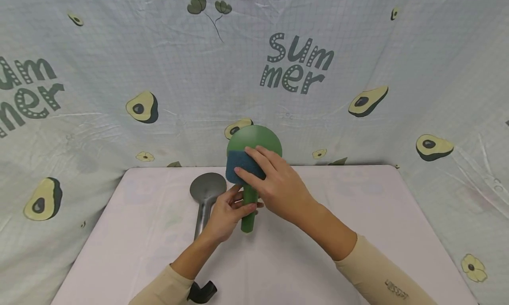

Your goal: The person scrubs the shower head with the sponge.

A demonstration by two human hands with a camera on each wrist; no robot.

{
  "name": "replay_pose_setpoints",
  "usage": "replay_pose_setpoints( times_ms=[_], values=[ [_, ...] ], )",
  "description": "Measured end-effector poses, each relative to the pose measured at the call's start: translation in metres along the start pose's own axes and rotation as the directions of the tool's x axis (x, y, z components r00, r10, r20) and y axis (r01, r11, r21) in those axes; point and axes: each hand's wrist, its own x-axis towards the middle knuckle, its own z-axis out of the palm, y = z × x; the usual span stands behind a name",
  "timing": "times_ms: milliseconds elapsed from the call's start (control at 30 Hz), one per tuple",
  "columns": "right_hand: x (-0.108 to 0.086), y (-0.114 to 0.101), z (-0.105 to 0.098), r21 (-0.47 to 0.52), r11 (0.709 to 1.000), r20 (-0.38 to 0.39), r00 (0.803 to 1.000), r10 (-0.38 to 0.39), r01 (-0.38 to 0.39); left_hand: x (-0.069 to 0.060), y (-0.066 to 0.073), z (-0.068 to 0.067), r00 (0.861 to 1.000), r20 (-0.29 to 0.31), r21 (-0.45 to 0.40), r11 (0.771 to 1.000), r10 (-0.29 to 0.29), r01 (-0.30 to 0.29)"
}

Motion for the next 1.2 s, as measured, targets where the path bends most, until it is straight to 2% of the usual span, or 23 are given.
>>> replay_pose_setpoints(
  times_ms=[200, 367, 467, 600, 733, 867, 1000, 1100, 1200],
  values=[
    [0.013, 0.026, -0.003, 0.126, 0.985, -0.031, 0.992, 0.120, -0.115, 0.003, -0.004, 0.001, 1.000, 0.023, -0.026, 1.000, 0.008, -0.007],
    [0.026, 0.049, -0.006, 0.175, 0.963, -0.049, 0.975, 0.218, -0.207, 0.002, -0.006, 0.003, 0.999, 0.037, -0.036, 0.999, 0.017, -0.016],
    [0.030, 0.057, -0.009, 0.186, 0.957, -0.064, 0.969, 0.239, -0.224, 0.002, -0.007, 0.004, 0.999, 0.046, -0.025, 0.999, 0.027, -0.026],
    [0.029, 0.053, -0.009, 0.177, 0.974, -0.077, 0.985, 0.156, -0.141, 0.001, -0.005, 0.003, 1.000, 0.028, 0.002, 1.000, 0.008, -0.008],
    [0.016, 0.034, 0.000, 0.147, 0.988, -0.050, 0.997, 0.059, -0.051, 0.001, -0.005, 0.000, 1.000, 0.010, 0.014, 1.000, -0.018, 0.018],
    [-0.004, 0.010, 0.012, 0.088, 0.996, -0.009, 1.000, 0.010, -0.009, 0.001, -0.005, -0.003, 0.999, -0.009, 0.010, 0.999, -0.037, 0.037],
    [-0.020, -0.008, 0.018, 0.001, 0.998, -0.002, 0.998, -0.056, 0.056, 0.000, -0.004, -0.004, 0.998, -0.041, 0.029, 0.998, -0.050, 0.051],
    [-0.022, -0.012, 0.017, -0.039, 0.996, -0.003, 0.996, -0.086, 0.085, 0.000, -0.003, -0.004, 0.999, -0.035, 0.034, 0.999, -0.039, 0.041],
    [-0.018, -0.008, 0.013, -0.026, 0.997, 0.003, 0.997, -0.079, 0.079, 0.000, -0.003, -0.004, 1.000, -0.001, 0.004, 1.000, -0.024, 0.024]
  ],
)
